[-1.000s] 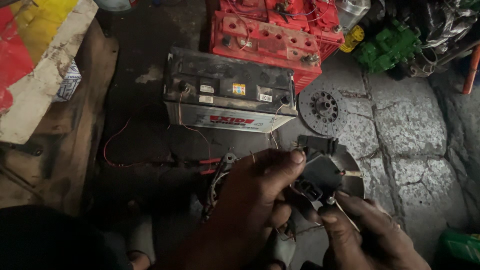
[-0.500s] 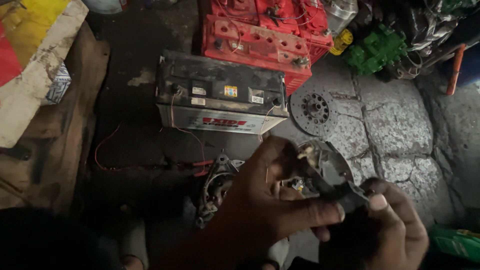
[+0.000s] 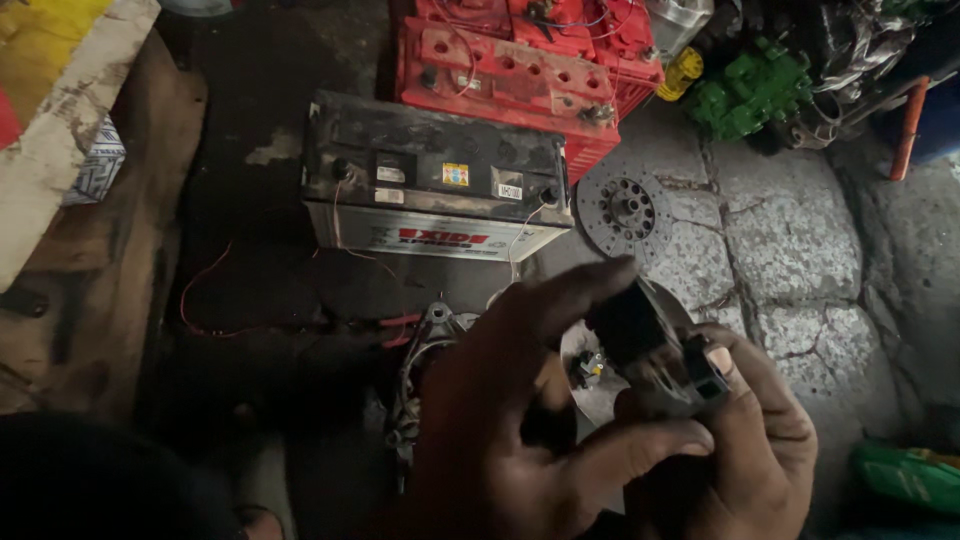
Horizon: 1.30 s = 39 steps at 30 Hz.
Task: The person holds a small black electrical component and repeatedly connects wires to its terminals while testing against a car battery. They manipulate the wires and component with both hands, occasionally adjusting the connections.
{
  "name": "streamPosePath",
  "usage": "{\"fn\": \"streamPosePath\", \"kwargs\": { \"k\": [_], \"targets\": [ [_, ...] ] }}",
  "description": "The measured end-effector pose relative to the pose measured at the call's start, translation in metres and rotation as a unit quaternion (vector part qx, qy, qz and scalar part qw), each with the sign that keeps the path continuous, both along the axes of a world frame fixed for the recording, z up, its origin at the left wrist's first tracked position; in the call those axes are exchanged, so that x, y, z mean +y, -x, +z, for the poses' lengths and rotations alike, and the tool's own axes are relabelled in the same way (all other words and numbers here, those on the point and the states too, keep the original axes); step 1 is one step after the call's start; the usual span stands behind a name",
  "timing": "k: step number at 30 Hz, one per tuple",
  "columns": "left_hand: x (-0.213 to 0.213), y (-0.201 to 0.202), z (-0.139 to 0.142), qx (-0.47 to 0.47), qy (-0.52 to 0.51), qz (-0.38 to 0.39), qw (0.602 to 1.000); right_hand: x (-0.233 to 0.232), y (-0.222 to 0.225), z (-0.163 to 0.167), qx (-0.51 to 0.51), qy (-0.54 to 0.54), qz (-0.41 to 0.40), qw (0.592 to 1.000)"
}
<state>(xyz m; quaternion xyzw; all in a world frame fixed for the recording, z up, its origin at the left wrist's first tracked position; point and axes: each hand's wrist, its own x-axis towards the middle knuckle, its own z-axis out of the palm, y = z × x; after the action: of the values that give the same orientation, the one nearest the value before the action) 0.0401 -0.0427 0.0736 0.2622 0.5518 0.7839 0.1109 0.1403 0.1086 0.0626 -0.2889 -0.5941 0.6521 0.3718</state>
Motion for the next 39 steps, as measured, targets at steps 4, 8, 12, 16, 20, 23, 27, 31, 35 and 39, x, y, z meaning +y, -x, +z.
{"fn": "streamPosePath", "kwargs": {
  "k": [4,8,12,16,20,23,27,31,35,39],
  "targets": [
    [-0.005,-0.001,-0.004,0.147,0.002,0.066,0.987,0.007,0.002,-0.005,0.015,0.018,0.049,0.999],
    [-0.005,-0.001,-0.006,0.209,0.005,0.098,0.973,0.01,0.002,-0.009,-0.011,0.098,0.074,0.992],
    [-0.005,-0.001,-0.007,0.184,0.012,0.088,0.979,0.001,-0.001,-0.014,0.019,0.16,0.08,0.984],
    [-0.003,-0.003,-0.011,0.201,0.0,0.096,0.975,-0.004,-0.001,-0.017,0.051,0.165,0.098,0.98],
    [-0.001,-0.001,-0.014,0.221,0.011,0.112,0.969,-0.003,0.003,-0.016,0.078,0.18,0.132,0.972],
    [0.0,0.001,-0.015,0.229,0.011,0.12,0.966,-0.005,0.008,-0.013,0.068,0.17,0.123,0.975],
    [0.001,0.002,-0.014,0.18,0.013,0.068,0.981,-0.012,0.017,-0.007,0.104,0.185,0.141,0.967],
    [0.004,0.0,-0.014,0.229,0.009,0.095,0.969,-0.021,0.022,-0.003,0.118,0.095,0.125,0.981],
    [0.003,-0.004,-0.018,0.181,-0.002,0.08,0.98,-0.028,0.018,-0.003,0.029,-0.141,-0.019,0.989],
    [0.004,-0.005,-0.024,0.163,-0.011,0.065,0.985,-0.03,0.013,-0.004,0.031,-0.209,-0.04,0.977]
  ]
}}
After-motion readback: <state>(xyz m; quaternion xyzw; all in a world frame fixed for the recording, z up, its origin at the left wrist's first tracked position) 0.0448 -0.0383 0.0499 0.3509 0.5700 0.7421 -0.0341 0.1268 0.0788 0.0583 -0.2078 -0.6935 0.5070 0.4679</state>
